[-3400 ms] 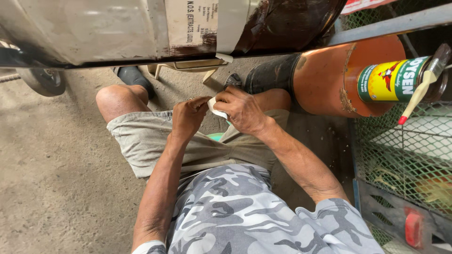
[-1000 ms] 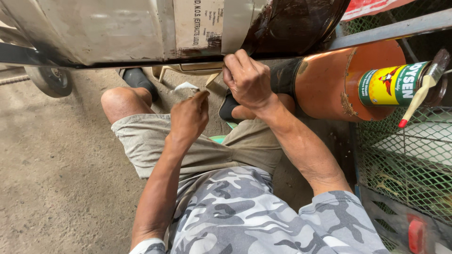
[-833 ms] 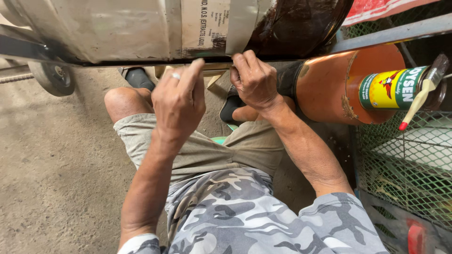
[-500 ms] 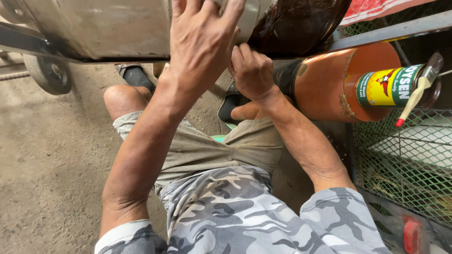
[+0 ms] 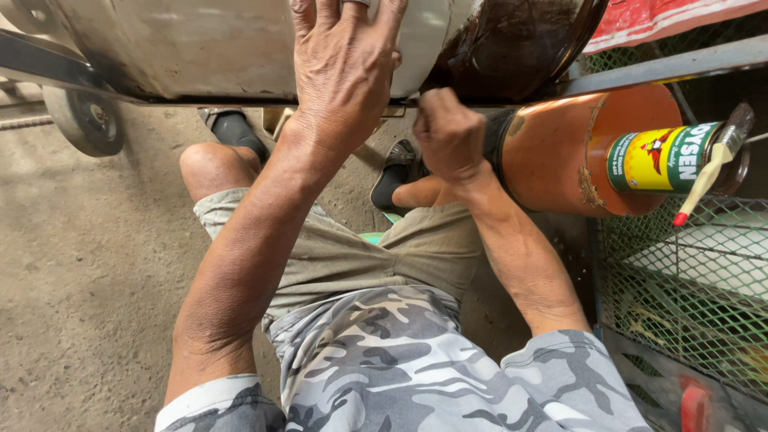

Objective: The person sits on a low stool and peels a paper label off the side of a white metal drum using both hands. The label is removed in sections and torn apart as it is pulled away from the drum surface.

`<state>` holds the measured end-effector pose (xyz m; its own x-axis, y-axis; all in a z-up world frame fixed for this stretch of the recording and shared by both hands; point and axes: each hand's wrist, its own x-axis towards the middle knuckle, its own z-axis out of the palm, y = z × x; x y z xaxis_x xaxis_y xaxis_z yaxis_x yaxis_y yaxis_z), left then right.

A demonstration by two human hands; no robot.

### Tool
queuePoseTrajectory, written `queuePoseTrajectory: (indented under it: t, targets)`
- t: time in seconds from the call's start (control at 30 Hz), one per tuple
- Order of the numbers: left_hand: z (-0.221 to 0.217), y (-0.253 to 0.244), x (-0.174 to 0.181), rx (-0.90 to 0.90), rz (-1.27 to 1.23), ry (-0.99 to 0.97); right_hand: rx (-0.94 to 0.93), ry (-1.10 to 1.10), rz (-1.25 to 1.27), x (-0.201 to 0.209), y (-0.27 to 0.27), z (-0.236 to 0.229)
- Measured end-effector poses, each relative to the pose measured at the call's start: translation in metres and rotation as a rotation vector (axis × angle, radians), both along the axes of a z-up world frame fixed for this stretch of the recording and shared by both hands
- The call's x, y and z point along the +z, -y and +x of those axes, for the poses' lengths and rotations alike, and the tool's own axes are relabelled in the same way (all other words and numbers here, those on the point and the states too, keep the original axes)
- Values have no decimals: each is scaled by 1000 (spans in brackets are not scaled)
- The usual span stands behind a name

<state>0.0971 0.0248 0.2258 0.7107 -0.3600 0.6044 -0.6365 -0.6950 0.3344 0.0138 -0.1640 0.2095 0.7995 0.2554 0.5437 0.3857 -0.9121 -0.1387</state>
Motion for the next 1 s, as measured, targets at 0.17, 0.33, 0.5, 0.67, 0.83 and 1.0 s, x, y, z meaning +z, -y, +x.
queuePoseTrajectory:
  t: [0.17, 0.33, 0.5, 0.67, 0.83, 1.0]
  targets:
    - [-2, 5, -1, 56, 66, 44, 13, -16, 201, 18, 7, -14]
    - [-2, -1, -1, 35, 59, 50, -21, -104, 360, 29, 5, -25]
    - [-5, -9, 2, 13, 12, 56, 8, -202, 353, 19, 9, -38]
    - [-50, -24, 4, -105, -154, 117, -14, -354, 520, 3, 10, -47]
    - [-95, -8, -25, -226, -254, -182, -1, -418, 631, -7, 15, -54]
    - [-100, 10, -41, -259, -222, -241, -49, -451, 634, -13, 8, -53]
